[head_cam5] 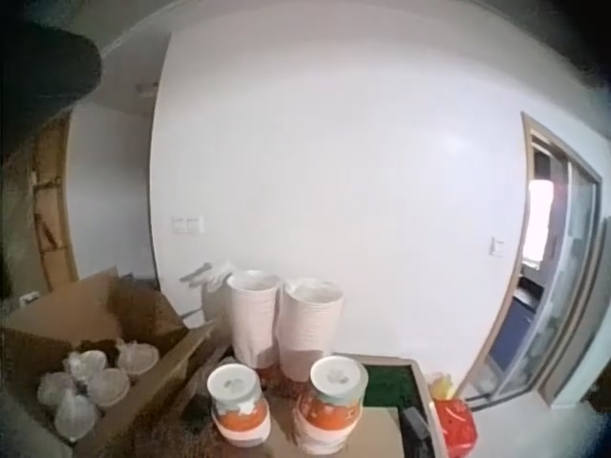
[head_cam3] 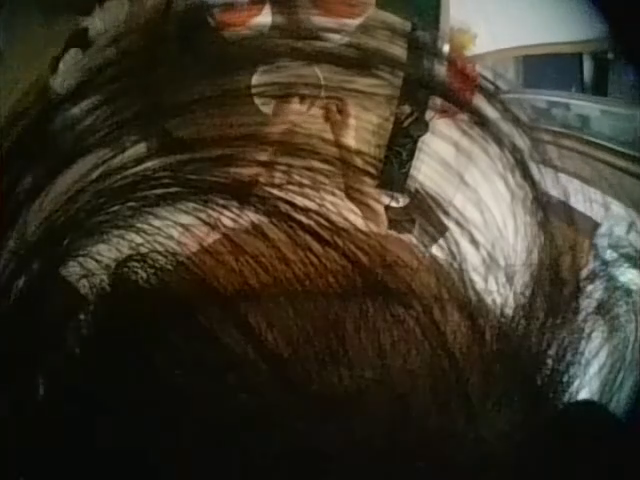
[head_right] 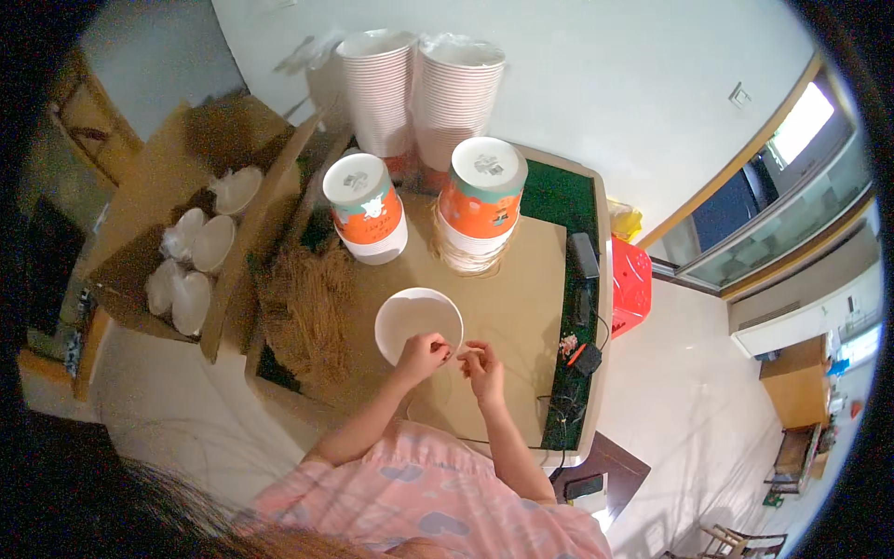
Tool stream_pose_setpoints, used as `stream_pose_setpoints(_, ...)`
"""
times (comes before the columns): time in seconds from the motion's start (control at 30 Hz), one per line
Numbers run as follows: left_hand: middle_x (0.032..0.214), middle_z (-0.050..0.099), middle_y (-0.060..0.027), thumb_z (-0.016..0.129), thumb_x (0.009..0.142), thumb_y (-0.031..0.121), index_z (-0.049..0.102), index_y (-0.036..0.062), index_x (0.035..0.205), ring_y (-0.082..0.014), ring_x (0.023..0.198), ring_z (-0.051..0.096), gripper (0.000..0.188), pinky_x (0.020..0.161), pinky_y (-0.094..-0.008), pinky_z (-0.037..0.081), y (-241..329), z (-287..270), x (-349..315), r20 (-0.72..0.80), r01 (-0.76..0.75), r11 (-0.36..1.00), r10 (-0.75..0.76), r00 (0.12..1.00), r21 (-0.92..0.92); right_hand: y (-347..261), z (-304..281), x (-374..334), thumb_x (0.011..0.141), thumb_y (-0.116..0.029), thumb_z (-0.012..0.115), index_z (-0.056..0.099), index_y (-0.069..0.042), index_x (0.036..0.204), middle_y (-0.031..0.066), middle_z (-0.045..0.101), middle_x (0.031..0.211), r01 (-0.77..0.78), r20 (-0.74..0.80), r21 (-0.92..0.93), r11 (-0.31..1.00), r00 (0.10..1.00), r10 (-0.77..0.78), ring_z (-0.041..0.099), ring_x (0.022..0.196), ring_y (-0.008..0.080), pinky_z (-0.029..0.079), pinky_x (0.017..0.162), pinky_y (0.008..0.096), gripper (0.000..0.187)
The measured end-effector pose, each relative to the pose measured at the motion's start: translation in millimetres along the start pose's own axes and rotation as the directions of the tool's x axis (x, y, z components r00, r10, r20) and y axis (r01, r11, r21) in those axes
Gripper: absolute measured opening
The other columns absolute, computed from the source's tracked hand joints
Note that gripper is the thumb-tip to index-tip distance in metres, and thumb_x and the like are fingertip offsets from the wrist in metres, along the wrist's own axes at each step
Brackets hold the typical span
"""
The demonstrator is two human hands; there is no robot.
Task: Threading thin wires through paper cups to prepare them for packaging or display.
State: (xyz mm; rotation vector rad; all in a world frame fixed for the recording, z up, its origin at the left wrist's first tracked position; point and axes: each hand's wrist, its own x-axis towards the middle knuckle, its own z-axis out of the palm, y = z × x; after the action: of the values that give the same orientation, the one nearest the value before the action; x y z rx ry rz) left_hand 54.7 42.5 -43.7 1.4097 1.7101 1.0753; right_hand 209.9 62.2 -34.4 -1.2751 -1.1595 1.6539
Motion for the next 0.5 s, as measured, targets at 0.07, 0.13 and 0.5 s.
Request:
stream_pose_setpoints(0.07, 0.07, 0.064, -0.0113, 0.062, 0.075, 0.013, 0.063, 0.0028, 0.08, -0.0199, 0.063, 0.063, 0.011, 0.059, -0.0311, 0.05, 4, -7, 0, 0.036, 0.059, 0.998, -0.058, 0.998, -0.02, -15, 10, -6, 0.083, -0.002, 0.052, 0.052, -0.004, 0.107, 0.0076, 0.064, 0.081, 0.055, 0.023, -0.068, 0.996, 0.998, -0.054, 0.058, 0.062, 0.0109, 0.045, 0.053, 0.0233, 0.024)
stream_pose_setpoints(0.13, 0.07, 0.065, -0.0104, 0.062, 0.075, 0.013, 0.063, 0.0024, 0.08, -0.0177, 0.063, 0.064, 0.012, 0.06, -0.0295, 0.05, 5, -9, 1, 0.073, 0.11, 0.993, -0.107, 0.992, -0.037, -21, 20, -5, 0.083, -0.001, 0.052, 0.05, -0.006, 0.109, 0.0083, 0.065, 0.081, 0.118, 0.047, -0.132, 0.984, 0.992, -0.113, 0.059, 0.061, 0.0114, 0.047, 0.053, 0.0249, 0.026)
stream_pose_setpoints(0.5, 0.071, 0.065, -0.0106, 0.067, 0.07, 0.018, 0.06, 0.0008, 0.085, -0.0185, 0.067, 0.064, 0.024, 0.061, -0.0302, 0.05, 0, 1, 2, 0.051, 0.159, 0.981, -0.154, 0.987, -0.11, -31, 36, 4, 0.079, -0.001, 0.053, 0.049, -0.012, 0.114, 0.0089, 0.064, 0.08, 0.332, 0.152, -0.727, 0.601, 0.931, -0.331, 0.062, 0.066, 0.0254, 0.048, 0.056, 0.0367, 0.037)
